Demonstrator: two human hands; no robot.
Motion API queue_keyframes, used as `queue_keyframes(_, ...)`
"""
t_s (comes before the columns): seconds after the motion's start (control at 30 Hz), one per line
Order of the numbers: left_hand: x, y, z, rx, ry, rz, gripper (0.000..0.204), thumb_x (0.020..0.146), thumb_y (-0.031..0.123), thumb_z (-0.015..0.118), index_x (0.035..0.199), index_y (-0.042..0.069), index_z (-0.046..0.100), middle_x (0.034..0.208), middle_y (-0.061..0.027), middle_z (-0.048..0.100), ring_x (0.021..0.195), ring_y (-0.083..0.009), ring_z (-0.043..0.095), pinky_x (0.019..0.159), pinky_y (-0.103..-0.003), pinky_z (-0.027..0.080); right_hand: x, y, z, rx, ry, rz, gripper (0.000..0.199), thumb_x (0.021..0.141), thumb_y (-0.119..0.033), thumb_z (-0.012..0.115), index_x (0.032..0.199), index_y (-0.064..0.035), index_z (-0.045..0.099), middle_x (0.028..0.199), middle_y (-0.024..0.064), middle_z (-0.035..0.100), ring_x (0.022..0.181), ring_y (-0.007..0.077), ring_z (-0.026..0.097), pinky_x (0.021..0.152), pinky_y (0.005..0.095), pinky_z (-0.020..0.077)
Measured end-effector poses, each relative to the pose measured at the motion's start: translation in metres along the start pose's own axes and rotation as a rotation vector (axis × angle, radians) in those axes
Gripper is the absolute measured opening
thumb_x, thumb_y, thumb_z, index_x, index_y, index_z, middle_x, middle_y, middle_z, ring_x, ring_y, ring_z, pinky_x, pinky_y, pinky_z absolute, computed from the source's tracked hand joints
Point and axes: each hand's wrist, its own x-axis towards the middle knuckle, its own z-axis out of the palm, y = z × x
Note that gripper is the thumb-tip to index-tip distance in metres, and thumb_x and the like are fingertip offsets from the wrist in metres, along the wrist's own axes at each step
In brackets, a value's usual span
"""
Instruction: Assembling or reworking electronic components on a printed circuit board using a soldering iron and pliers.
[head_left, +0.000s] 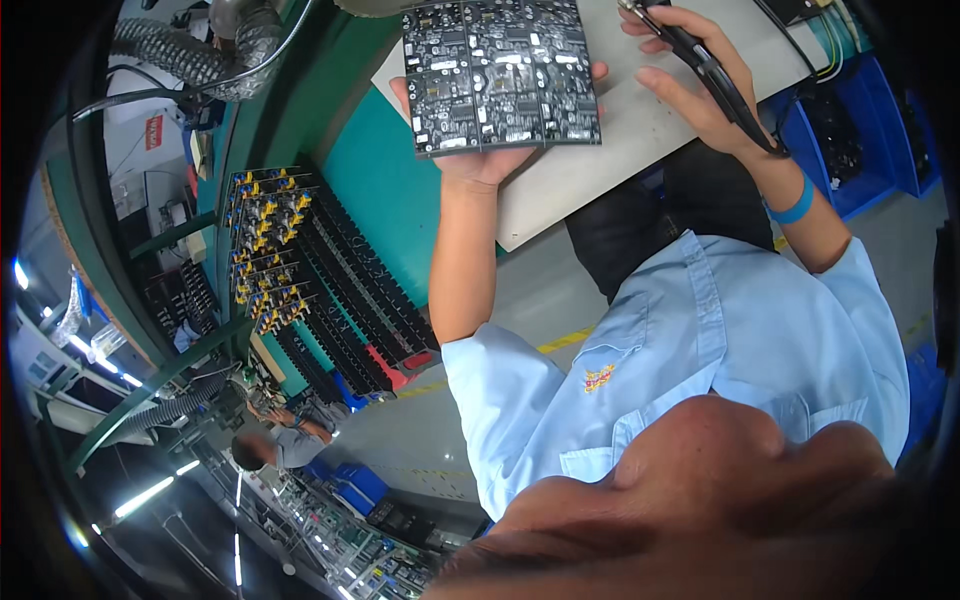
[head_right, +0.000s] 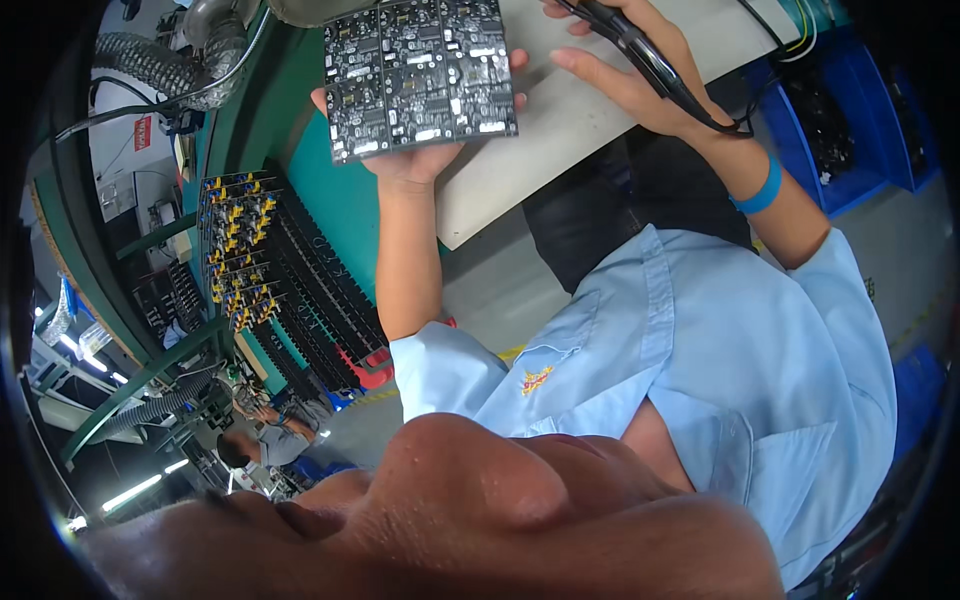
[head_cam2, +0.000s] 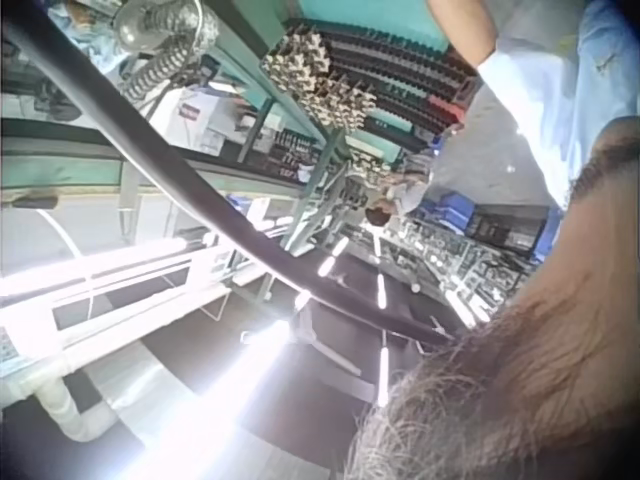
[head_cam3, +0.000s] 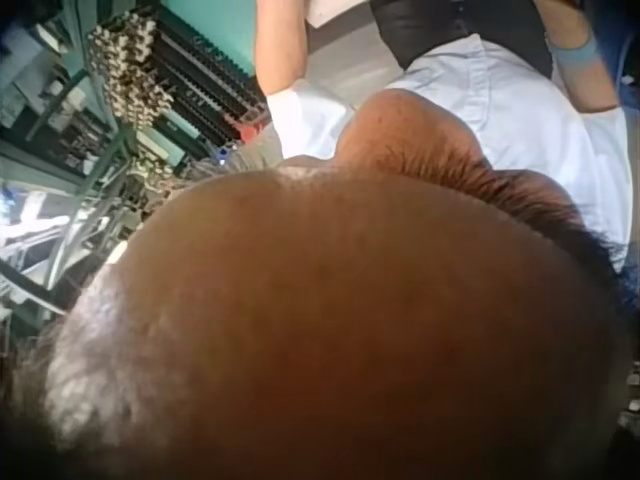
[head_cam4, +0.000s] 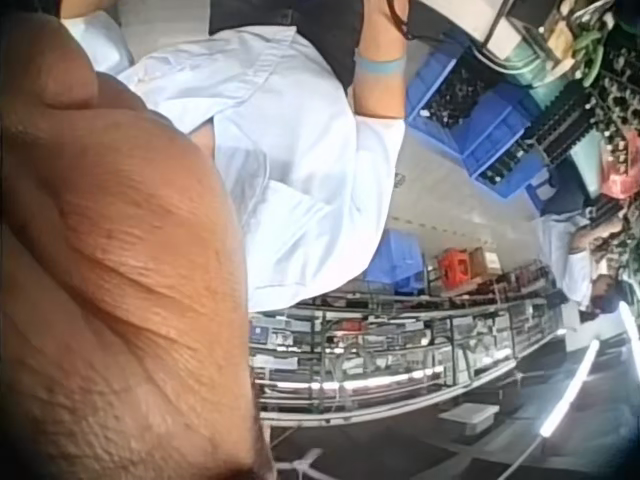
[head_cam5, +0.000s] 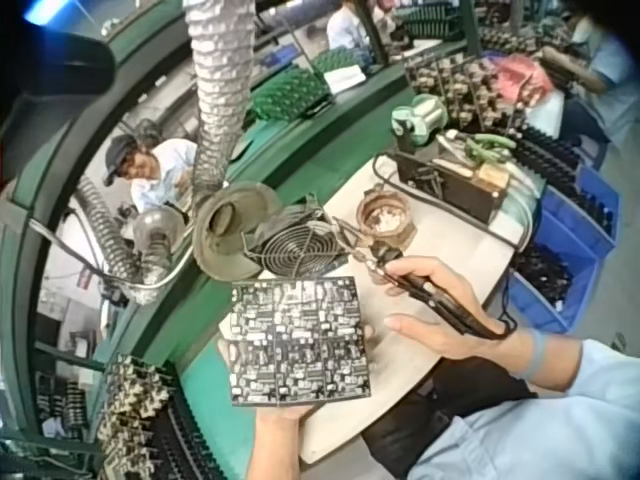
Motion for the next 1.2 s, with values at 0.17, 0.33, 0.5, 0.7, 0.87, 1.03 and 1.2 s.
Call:
queue_keyframes(0.17, -0.005, -0.005, -0.006, 0.080, -0.073, -0.033, 0.088, 0.080, 0.077, 0.049, 0.147, 0.020, 0.046, 0.149, -0.0218, 0.043, 0.133, -0.0508, 0.040, 0.104, -0.070, 0.031, 0.005, -0.004, -0.004, 0.081, 0.038, 0.288, 0.056, 0.081, 0.005, 0.071, 0.132, 0.0031, 0.049, 0.111, 0.0162, 0.064, 0.089, 0.0203, 0.062, 0.081, 0.0283, 0.0513)
queue_keyframes(0.33, -0.007, 0.000, -0.018, 0.083, 0.021, 0.044, 0.074, 0.086, 0.071, 0.046, 0.139, 0.020, 0.055, 0.144, -0.0142, 0.052, 0.128, -0.0379, 0.048, 0.103, -0.061, 0.036, 0.004, -0.005, -0.001, 0.194, 0.061, 0.583, 0.059, 0.081, 0.008, 0.070, 0.134, 0.0025, 0.045, 0.111, 0.0167, 0.063, 0.091, 0.0184, 0.064, 0.082, 0.0268, 0.0529)
queue_keyframes(0.5, -0.019, -0.007, -0.022, -0.062, 0.047, 0.083, 0.066, 0.089, 0.065, 0.047, 0.135, 0.020, 0.060, 0.140, -0.0095, 0.057, 0.125, -0.0302, 0.053, 0.104, -0.055, 0.038, -0.004, 0.004, -0.010, 0.226, 0.016, 0.735, 0.062, 0.081, 0.010, 0.070, 0.135, 0.0019, 0.042, 0.111, 0.0171, 0.063, 0.092, 0.0173, 0.065, 0.082, 0.0257, 0.0538)
queue_keyframes(0.7, -0.020, -0.005, -0.018, -0.371, -0.204, 0.126, 0.066, 0.087, 0.059, 0.060, 0.139, 0.019, 0.056, 0.139, -0.0090, 0.058, 0.125, -0.0302, 0.054, 0.106, -0.054, 0.039, 0.003, 0.006, -0.015, 0.193, -0.052, 0.703, 0.063, 0.081, 0.010, 0.069, 0.136, 0.0006, 0.041, 0.112, 0.0175, 0.063, 0.092, 0.0179, 0.065, 0.082, 0.0257, 0.0538)
queue_keyframes(0.87, -0.013, -0.017, -0.034, -0.210, -0.283, 0.185, 0.069, 0.085, 0.058, 0.063, 0.142, 0.020, 0.052, 0.140, -0.0085, 0.057, 0.126, -0.0300, 0.053, 0.107, -0.055, 0.038, -0.003, 0.000, -0.013, 0.277, 0.106, 0.861, 0.063, 0.082, 0.010, 0.069, 0.136, 0.0002, 0.041, 0.115, 0.0175, 0.062, 0.092, 0.0190, 0.065, 0.082, 0.0272, 0.0541)
queue_keyframes(1.03, -0.015, -0.018, -0.052, -0.014, -0.318, 0.246, 0.073, 0.083, 0.056, 0.066, 0.144, 0.021, 0.048, 0.141, -0.0079, 0.056, 0.128, -0.0298, 0.053, 0.108, -0.057, 0.037, -0.013, 0.006, -0.012, 0.217, 0.149, 0.748, 0.062, 0.082, 0.009, 0.069, 0.136, 0.0008, 0.041, 0.116, 0.0170, 0.061, 0.091, 0.0197, 0.065, 0.082, 0.0285, 0.0542)
queue_keyframes(1.2, -0.022, -0.008, -0.061, 0.217, -0.354, 0.307, 0.077, 0.082, 0.055, 0.069, 0.147, 0.023, 0.044, 0.142, -0.0073, 0.055, 0.129, -0.0295, 0.052, 0.109, -0.059, 0.036, -0.013, 0.003, -0.015, 0.048, 0.134, 0.489, 0.062, 0.081, 0.007, 0.071, 0.135, 0.0018, 0.042, 0.115, 0.0161, 0.061, 0.090, 0.0198, 0.065, 0.082, 0.0293, 0.0540)
